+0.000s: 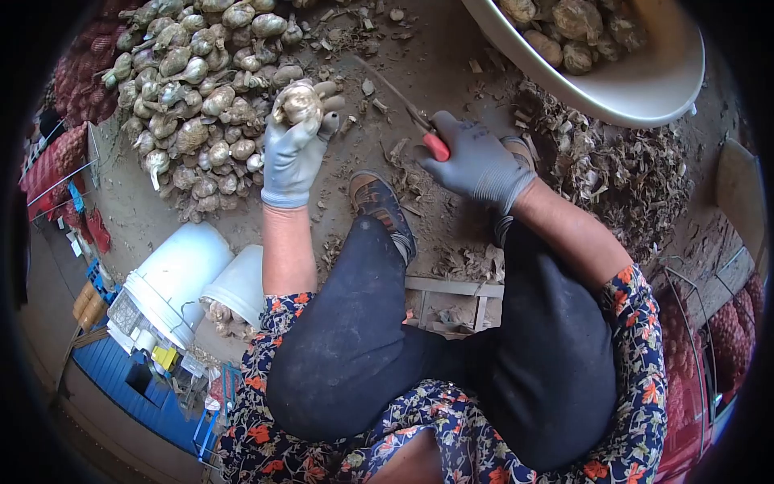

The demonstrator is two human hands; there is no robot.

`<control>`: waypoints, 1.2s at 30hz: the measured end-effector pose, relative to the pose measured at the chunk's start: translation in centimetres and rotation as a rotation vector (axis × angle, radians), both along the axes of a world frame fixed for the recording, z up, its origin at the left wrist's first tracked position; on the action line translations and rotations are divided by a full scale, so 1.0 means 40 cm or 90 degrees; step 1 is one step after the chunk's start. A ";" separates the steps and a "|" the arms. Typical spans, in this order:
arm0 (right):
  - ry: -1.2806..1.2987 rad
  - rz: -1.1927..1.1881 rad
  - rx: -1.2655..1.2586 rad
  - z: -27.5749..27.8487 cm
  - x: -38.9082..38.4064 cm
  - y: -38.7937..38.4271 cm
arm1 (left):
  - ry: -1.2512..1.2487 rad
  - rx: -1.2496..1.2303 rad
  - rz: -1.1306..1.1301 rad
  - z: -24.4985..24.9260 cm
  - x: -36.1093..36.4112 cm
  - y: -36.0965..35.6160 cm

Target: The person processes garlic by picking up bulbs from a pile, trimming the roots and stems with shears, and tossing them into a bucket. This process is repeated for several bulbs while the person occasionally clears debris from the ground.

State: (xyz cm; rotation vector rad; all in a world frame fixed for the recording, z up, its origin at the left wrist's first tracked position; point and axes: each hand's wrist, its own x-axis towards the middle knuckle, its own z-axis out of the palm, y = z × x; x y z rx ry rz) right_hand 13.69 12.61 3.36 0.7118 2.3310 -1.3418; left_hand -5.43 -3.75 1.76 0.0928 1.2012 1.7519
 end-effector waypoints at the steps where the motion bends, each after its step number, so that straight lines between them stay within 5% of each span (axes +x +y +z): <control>1: -0.039 0.037 0.007 0.015 0.001 0.000 | -0.029 0.043 0.009 0.006 0.011 0.010; 4: 0.003 0.072 0.077 -0.007 0.023 -0.020 | -0.086 0.159 0.008 -0.046 0.014 -0.007; 5: 0.051 0.073 0.134 -0.003 0.023 -0.027 | -0.025 0.026 -0.004 -0.048 0.009 -0.015; 8: 0.105 0.071 0.204 0.012 0.016 -0.032 | -0.011 0.104 0.022 -0.042 0.037 -0.012; 16: 0.054 0.164 0.341 0.015 0.020 -0.004 | 0.065 -0.004 -0.105 0.005 0.022 0.010; 24: -0.021 0.037 0.065 -0.008 0.011 -0.001 | 0.065 -0.058 -0.085 0.011 0.034 0.083; 28: -0.065 -0.052 -0.027 -0.024 0.002 0.008 | 0.405 0.155 -0.041 0.141 0.061 0.287; 30: -0.091 -0.033 -0.038 -0.018 -0.008 0.014 | 0.564 0.016 -0.203 0.151 -0.037 0.322; 31: -0.088 -0.028 -0.051 -0.017 -0.007 0.018 | 0.617 -0.153 -0.160 0.172 -0.084 0.337; 32: -0.087 -0.026 -0.065 -0.017 -0.006 0.020 | 0.645 -0.479 -0.190 0.118 -0.177 0.336; 33: -0.124 -0.005 -0.034 -0.014 -0.006 0.025 | 0.899 -0.700 -0.165 0.046 -0.243 0.317; 36: -0.155 0.006 -0.048 -0.023 -0.001 0.039 | 0.900 -1.009 -0.405 -0.132 -0.380 0.240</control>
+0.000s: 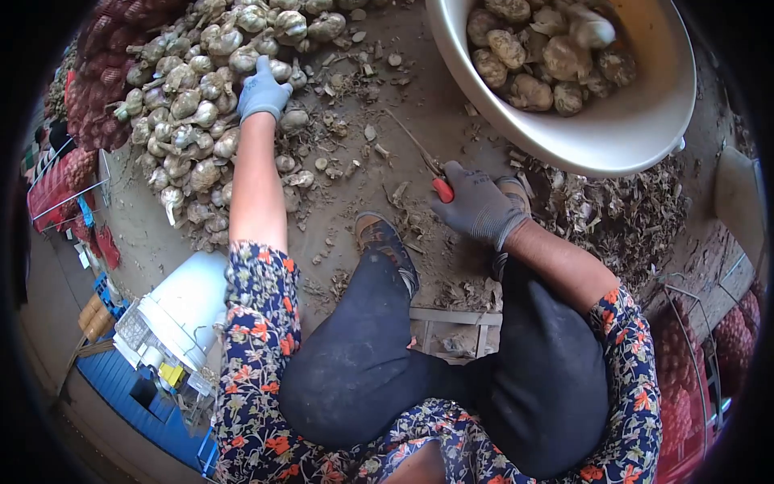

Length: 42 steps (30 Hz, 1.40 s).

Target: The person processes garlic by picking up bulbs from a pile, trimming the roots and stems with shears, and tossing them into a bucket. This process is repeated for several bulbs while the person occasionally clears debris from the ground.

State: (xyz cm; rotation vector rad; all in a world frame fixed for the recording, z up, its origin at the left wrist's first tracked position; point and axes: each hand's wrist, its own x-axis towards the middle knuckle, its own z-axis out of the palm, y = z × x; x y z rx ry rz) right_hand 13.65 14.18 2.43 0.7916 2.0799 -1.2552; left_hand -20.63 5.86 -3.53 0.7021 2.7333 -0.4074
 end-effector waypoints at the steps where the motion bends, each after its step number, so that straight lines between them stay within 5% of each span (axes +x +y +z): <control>1: -0.005 0.005 -0.003 -0.002 0.003 -0.002 | -0.005 -0.003 0.005 -0.016 -0.007 -0.021; 4: 0.013 0.026 -0.018 -0.012 -0.001 0.004 | -0.028 0.061 0.005 -0.015 -0.008 -0.038; 6: 0.039 0.037 0.055 -0.016 -0.001 0.004 | -0.098 0.332 0.029 0.001 0.039 -0.090; 8: 0.076 0.022 0.081 -0.036 -0.011 0.014 | -0.402 0.765 0.081 -0.036 0.096 -0.139; 9: 0.113 0.015 0.108 -0.044 -0.015 0.016 | -0.365 0.754 0.001 -0.009 0.136 -0.145; 10: 0.110 0.019 0.108 -0.046 -0.026 0.019 | -0.486 0.800 0.135 0.016 0.184 -0.144; 12: 0.220 0.067 0.231 -0.033 -0.057 0.026 | -0.543 0.861 0.164 0.057 0.251 -0.141; 16: 0.208 0.124 0.342 0.021 -0.075 0.020 | -0.559 0.846 0.087 0.127 0.284 -0.139; 18: 0.222 0.148 0.442 0.027 -0.056 0.010 | -0.428 0.704 -0.015 0.147 0.280 -0.156; 24: 0.192 0.121 0.385 0.058 -0.048 -0.029 | -0.282 0.694 -0.040 0.173 0.331 -0.157; 27: 0.160 0.125 0.344 0.067 -0.059 -0.037 | -0.134 0.707 -0.163 0.165 0.337 -0.169; 37: 0.151 0.175 0.351 0.054 -0.021 -0.053 | -0.199 0.722 -0.176 0.169 0.367 -0.157; 42: 0.127 0.111 0.205 -0.002 -0.007 -0.035 | -0.199 0.597 -0.154 0.149 0.373 -0.159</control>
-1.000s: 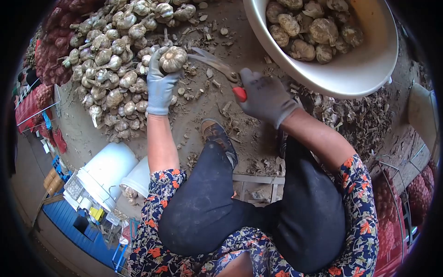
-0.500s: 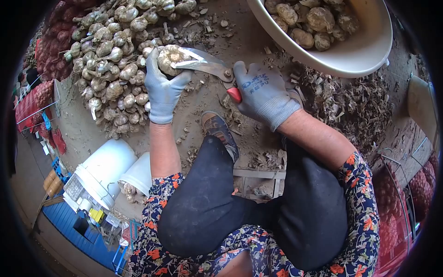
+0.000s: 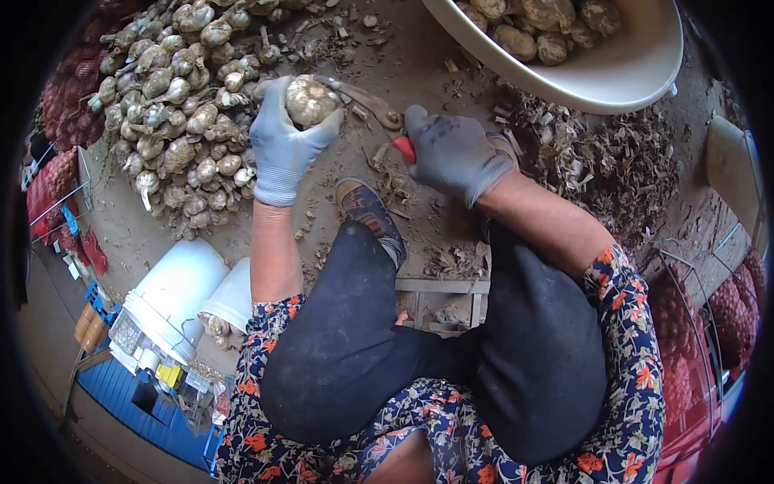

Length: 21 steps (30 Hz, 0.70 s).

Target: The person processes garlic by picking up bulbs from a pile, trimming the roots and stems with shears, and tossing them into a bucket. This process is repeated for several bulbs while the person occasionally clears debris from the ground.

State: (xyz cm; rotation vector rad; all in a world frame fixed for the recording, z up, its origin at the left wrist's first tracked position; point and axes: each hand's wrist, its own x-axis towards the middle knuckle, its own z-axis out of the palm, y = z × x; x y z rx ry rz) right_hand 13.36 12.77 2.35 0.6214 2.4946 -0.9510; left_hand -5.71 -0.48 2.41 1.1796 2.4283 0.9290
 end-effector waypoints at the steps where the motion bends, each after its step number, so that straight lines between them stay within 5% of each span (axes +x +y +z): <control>1: -0.004 0.003 -0.002 -0.003 0.001 0.004 | -0.021 -0.017 -0.003 -0.002 0.008 0.001; 7: 0.097 -0.039 0.078 -0.003 0.043 0.034 | -0.548 0.048 0.042 0.022 -0.001 -0.009; 12: 0.140 0.079 0.221 0.020 0.055 0.047 | -0.532 0.008 -0.046 0.014 -0.024 -0.042; 21: 0.078 0.206 0.206 0.010 0.058 0.049 | -0.605 -0.057 -0.119 0.038 -0.034 -0.061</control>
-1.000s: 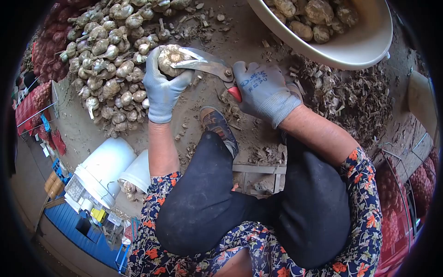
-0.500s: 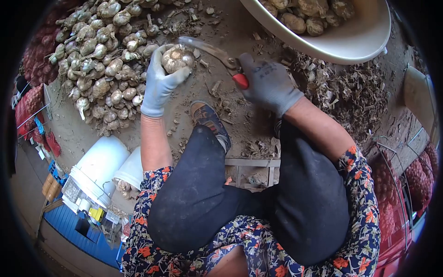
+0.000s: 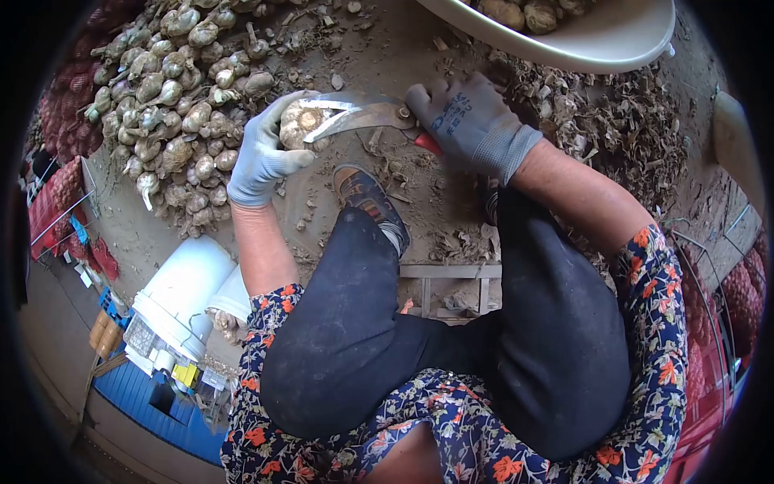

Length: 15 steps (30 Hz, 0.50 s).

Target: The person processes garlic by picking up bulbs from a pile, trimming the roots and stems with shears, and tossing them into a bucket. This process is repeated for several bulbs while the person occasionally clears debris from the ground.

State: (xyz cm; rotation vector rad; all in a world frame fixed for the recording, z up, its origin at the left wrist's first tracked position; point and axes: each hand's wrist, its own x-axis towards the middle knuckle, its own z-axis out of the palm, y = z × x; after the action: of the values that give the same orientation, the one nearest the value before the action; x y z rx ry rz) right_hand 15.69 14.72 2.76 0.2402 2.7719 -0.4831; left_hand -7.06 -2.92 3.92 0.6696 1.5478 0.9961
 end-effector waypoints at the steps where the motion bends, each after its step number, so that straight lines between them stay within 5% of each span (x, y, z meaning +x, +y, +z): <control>1: -0.001 0.000 0.000 -0.002 0.002 -0.005 | 0.009 -0.001 -0.015 0.000 -0.002 0.003; 9: 0.006 -0.018 -0.090 0.003 0.003 -0.016 | -0.035 0.020 0.013 -0.021 -0.004 -0.017; 15: -0.149 -0.104 -0.151 0.031 -0.004 -0.076 | 0.118 0.018 0.011 -0.019 0.006 -0.014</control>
State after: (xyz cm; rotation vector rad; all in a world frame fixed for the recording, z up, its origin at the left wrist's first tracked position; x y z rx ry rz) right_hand 15.52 11.69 4.00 0.4394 2.4527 -0.7657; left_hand -6.81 -3.49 3.16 0.7888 1.7053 0.9926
